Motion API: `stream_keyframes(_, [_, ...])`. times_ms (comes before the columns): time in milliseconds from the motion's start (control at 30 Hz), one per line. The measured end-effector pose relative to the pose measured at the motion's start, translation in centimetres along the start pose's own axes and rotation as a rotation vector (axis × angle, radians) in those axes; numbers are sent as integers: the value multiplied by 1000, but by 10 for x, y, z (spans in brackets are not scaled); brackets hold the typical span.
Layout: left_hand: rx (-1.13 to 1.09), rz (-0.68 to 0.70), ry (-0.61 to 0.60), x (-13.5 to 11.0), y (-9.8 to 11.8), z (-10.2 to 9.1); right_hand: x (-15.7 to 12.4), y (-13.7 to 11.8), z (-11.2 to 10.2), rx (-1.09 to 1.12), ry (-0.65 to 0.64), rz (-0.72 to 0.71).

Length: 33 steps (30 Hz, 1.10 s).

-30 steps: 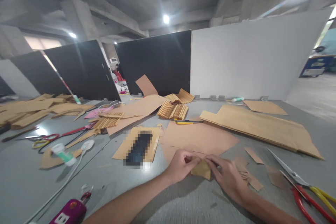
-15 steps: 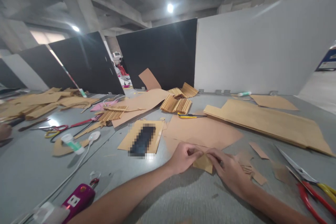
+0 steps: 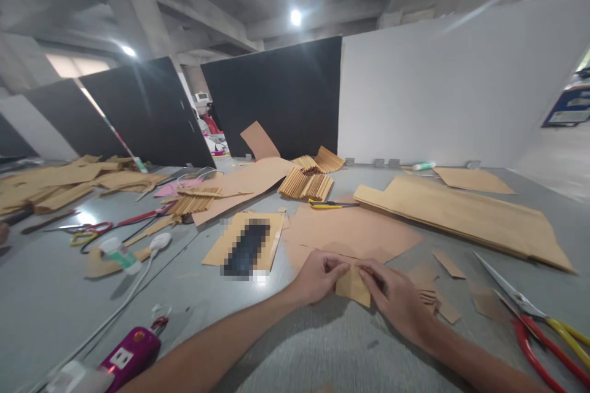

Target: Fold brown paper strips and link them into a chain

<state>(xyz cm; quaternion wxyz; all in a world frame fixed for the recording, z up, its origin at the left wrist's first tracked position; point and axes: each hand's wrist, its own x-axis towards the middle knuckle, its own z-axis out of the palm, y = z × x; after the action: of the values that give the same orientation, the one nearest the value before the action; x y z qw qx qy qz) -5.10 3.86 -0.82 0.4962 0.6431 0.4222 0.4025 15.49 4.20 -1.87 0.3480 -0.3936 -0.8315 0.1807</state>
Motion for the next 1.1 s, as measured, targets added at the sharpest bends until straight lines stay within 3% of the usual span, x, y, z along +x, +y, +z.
stream_keyframes(333, [3, -13, -11, 0, 0, 0, -2, -2, -2, 29, -35, 53])
stream_keyframes(600, [-47, 0, 67, 2, -1, -2, 1, -6, -5, 31, -18, 83])
stream_keyframes(733, [-97, 1, 130, 3, -3, -2, -2, -3, -1, -20, 120, 90])
stream_keyframes(867, [-154, -7, 191, 5, -6, -3, -5, -4, 2, -147, 325, -102])
stream_keyframes(967, [-182, -5, 207, 7, -7, -3, -7, -7, 3, -223, 395, -255])
stream_keyframes(1100, [-189, -14, 209, 8, -9, -3, -7, -5, 5, -210, 393, -175])
